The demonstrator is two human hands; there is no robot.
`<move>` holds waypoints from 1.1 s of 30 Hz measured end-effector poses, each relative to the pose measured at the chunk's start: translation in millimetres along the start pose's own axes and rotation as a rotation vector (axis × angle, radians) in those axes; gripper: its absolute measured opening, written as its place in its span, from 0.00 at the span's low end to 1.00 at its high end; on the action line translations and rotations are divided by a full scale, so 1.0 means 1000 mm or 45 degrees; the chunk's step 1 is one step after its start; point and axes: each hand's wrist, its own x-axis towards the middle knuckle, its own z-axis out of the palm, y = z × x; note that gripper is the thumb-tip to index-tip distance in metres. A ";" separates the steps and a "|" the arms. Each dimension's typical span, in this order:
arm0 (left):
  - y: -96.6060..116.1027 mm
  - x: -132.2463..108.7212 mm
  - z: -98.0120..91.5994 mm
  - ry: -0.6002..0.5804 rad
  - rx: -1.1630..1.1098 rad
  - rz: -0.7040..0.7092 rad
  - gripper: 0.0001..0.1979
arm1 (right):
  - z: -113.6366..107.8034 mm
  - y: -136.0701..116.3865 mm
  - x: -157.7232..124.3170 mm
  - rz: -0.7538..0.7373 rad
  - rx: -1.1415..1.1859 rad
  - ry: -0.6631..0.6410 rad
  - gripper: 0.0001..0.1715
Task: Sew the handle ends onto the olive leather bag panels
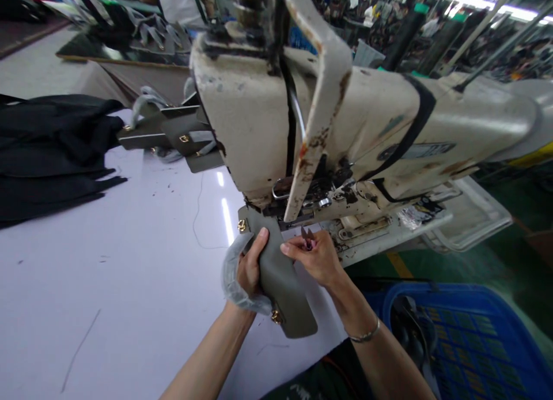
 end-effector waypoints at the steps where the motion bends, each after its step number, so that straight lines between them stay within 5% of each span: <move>1: 0.002 -0.002 0.003 -0.011 -0.038 0.002 0.19 | 0.000 0.002 0.002 0.007 0.015 0.013 0.20; 8: 0.016 -0.001 0.015 -0.075 -0.190 -0.069 0.21 | 0.005 0.012 0.020 0.057 0.171 0.057 0.13; 21: 0.017 0.031 0.016 -0.066 -0.119 0.167 0.14 | 0.017 -0.009 0.036 0.126 -0.012 0.329 0.19; 29: 0.017 0.012 0.005 -0.142 -0.176 -0.230 0.25 | 0.019 0.002 0.037 0.068 0.068 0.310 0.15; 33: 0.018 0.009 0.011 -0.116 -0.272 -0.211 0.23 | 0.019 0.005 0.037 0.092 0.112 0.315 0.11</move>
